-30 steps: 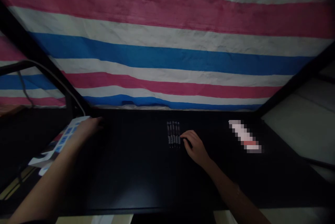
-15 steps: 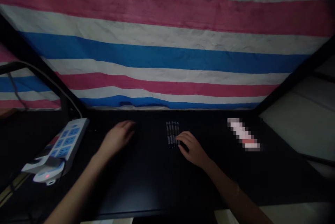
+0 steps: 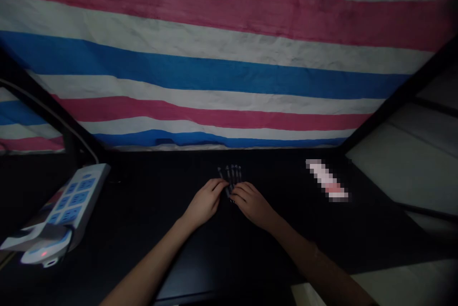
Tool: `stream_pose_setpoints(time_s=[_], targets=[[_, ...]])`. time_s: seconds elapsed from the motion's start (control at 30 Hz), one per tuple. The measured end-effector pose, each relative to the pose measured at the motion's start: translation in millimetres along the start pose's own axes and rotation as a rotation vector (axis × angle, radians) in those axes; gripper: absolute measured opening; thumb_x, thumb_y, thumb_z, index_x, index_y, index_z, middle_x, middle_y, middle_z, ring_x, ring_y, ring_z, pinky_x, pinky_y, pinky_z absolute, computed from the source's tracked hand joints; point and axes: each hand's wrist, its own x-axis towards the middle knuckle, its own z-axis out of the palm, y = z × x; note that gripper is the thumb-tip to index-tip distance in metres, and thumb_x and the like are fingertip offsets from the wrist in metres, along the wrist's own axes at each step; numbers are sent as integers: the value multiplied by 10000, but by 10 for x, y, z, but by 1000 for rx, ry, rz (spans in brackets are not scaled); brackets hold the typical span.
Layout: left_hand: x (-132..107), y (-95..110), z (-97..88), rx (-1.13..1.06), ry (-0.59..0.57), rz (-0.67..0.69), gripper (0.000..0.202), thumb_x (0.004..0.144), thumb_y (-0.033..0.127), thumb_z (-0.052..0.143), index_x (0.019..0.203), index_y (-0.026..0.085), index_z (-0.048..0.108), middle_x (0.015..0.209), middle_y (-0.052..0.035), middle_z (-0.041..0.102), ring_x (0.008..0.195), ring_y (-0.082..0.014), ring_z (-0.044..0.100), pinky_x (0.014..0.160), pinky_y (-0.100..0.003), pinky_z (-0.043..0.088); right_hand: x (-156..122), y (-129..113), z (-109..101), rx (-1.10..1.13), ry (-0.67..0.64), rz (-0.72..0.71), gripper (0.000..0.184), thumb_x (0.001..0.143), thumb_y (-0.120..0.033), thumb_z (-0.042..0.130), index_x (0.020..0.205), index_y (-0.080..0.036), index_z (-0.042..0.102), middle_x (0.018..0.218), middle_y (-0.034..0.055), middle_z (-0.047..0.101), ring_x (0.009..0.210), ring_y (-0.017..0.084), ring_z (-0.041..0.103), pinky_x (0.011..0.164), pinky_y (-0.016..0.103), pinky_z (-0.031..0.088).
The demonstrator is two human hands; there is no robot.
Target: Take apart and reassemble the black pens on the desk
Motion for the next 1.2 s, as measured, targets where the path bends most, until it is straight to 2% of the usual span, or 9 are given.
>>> stream_pose_setpoints(time_s=[0.27,0.53,0.7,0.83,1.0,1.1,1.2], targets=[[-39,-25,8,-23,-19,-4,421,819,6,429,1173,208,538,1218,-105,521,1100,-231,551,933,-389,501,-26,11,39,-51,12,-80,234,928,-111,469,1098,-149,625,1136,107,654,1185,255,507,993,466,446],[-41,-27,2,-29,-5,-3,353,849,49,439,1144,217,537,1216,-94,525,1098,-229,559,941,-394,502,-6,14,43,-73,54,-143,205,921,-87,481,975,-168,662,1031,79,692,1039,217,590,965,437,473],[-43,-40,4,-26,5,-7,350,849,52,442,1142,218,533,1225,-88,521,1110,-229,548,952,-395,493,-36,16,40,-44,62,-142,199,921,-100,496,998,-187,658,1103,65,679,1071,227,569,949,444,471],[-43,-47,8,-23,-2,-5,316,862,59,437,1120,208,543,1207,-89,529,1095,-223,548,947,-392,491,-21,-2,39,-2,45,-119,204,907,-97,516,1045,-171,647,1091,80,683,1117,253,548,948,466,467],[-40,-50,12,-26,-3,-3,296,867,72,446,1113,198,552,1200,-95,538,1094,-224,545,949,-386,485,-2,-7,44,90,88,-80,198,909,-97,514,1009,-188,659,1057,75,693,1090,229,574,960,438,470],[-32,-28,-7,-52,8,-7,315,864,77,446,1130,207,555,1192,-94,549,1091,-228,550,942,-390,485,3,-26,18,173,184,4,166,925,-167,521,1007,-219,656,1059,52,695,1047,201,603,926,390,504],[-22,28,-42,-138,87,-59,329,881,107,439,1175,204,549,1175,-100,572,1082,-225,562,938,-383,475,-1,-48,-50,255,348,161,169,945,-200,486,1006,-232,640,1040,50,695,963,181,640,810,332,557]])
